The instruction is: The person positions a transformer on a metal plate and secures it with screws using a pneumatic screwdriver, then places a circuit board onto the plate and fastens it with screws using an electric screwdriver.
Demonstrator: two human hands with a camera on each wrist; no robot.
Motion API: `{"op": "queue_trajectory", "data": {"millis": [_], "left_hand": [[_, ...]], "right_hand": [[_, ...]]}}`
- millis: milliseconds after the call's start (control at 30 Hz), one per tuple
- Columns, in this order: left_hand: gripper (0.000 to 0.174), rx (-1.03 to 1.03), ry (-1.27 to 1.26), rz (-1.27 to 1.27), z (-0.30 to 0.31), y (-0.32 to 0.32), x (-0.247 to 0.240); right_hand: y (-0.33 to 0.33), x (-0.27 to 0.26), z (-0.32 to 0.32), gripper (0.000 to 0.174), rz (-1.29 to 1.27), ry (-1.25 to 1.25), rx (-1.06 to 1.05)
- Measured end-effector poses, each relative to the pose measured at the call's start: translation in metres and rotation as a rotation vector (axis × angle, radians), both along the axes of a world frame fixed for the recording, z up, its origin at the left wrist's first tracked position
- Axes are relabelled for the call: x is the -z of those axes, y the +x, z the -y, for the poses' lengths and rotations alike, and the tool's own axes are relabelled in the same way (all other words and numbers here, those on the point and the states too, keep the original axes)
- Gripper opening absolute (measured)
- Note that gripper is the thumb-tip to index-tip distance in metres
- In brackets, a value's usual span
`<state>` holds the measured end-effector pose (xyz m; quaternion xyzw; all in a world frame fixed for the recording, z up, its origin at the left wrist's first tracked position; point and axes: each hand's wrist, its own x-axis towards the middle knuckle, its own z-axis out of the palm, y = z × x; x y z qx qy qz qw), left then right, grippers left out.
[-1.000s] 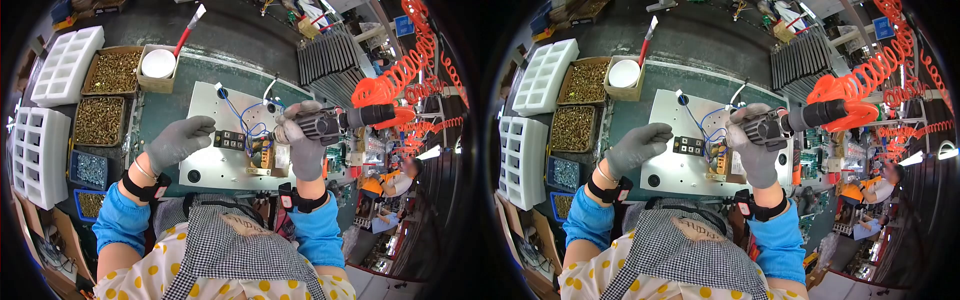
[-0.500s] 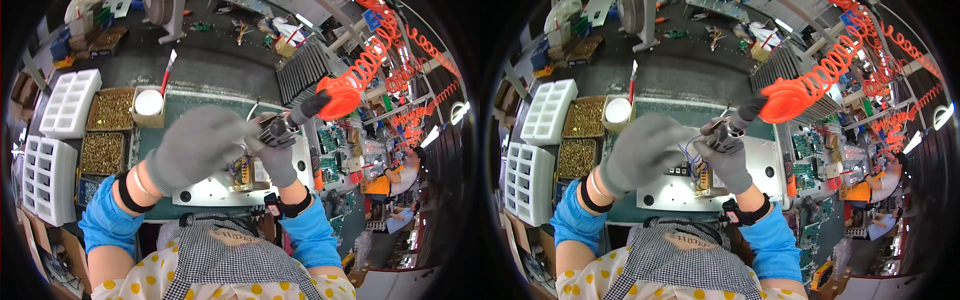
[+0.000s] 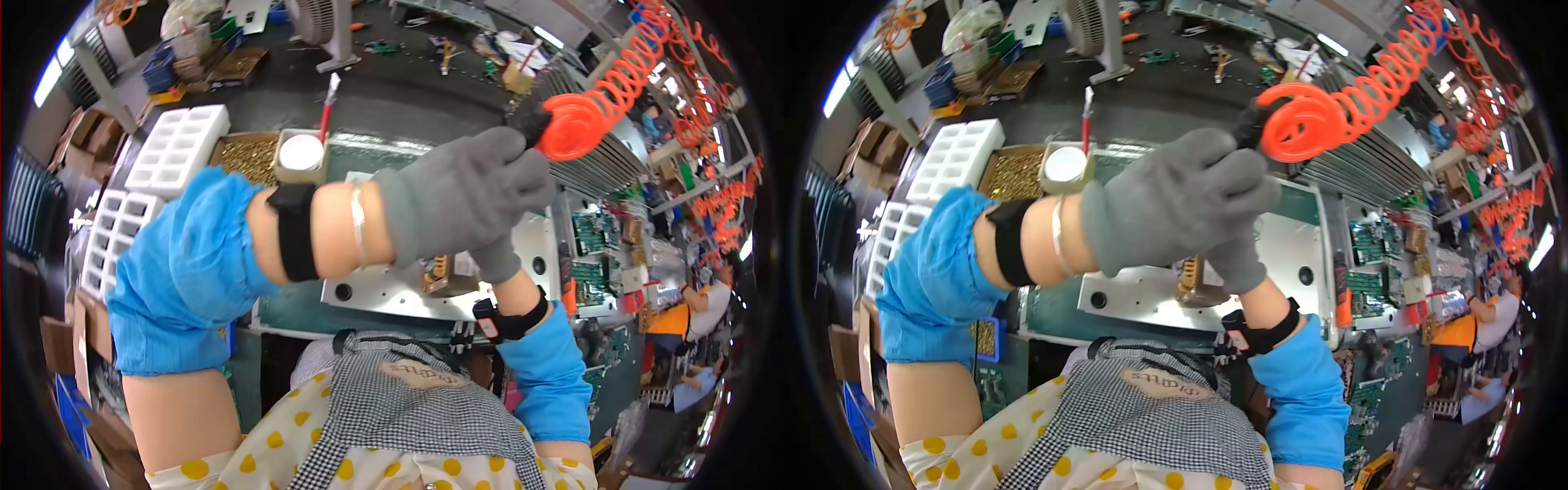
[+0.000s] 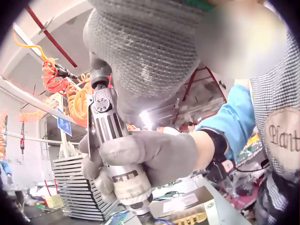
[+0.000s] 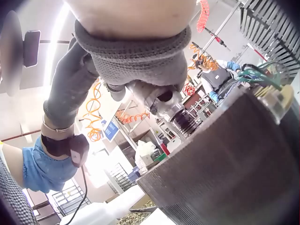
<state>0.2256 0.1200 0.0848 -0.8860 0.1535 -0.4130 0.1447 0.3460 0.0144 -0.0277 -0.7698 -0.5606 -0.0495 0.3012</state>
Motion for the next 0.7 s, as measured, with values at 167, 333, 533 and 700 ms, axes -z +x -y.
{"op": "queue_trajectory", "data": {"millis": [167, 333, 533, 700], "left_hand": [[0.023, 0.155, -0.112, -0.076, 0.002, 0.019, 0.004], [0.023, 0.188, 0.013, 0.075, -0.004, 0.004, 0.008], [0.021, 0.17, -0.108, 0.213, -0.006, 0.004, 0.032], [0.021, 0.197, -0.221, 0.24, -0.015, -0.013, 0.025]], "right_hand": [[0.009, 0.002, -0.001, 0.054, -0.165, 0.098, -0.049], [0.014, 0.015, 0.0, 0.055, -0.278, 0.212, -0.109], [0.005, 0.016, -0.001, 0.054, -0.134, 0.333, -0.161], [-0.02, -0.008, -0.002, 0.047, -0.807, 0.519, -0.249]]}}
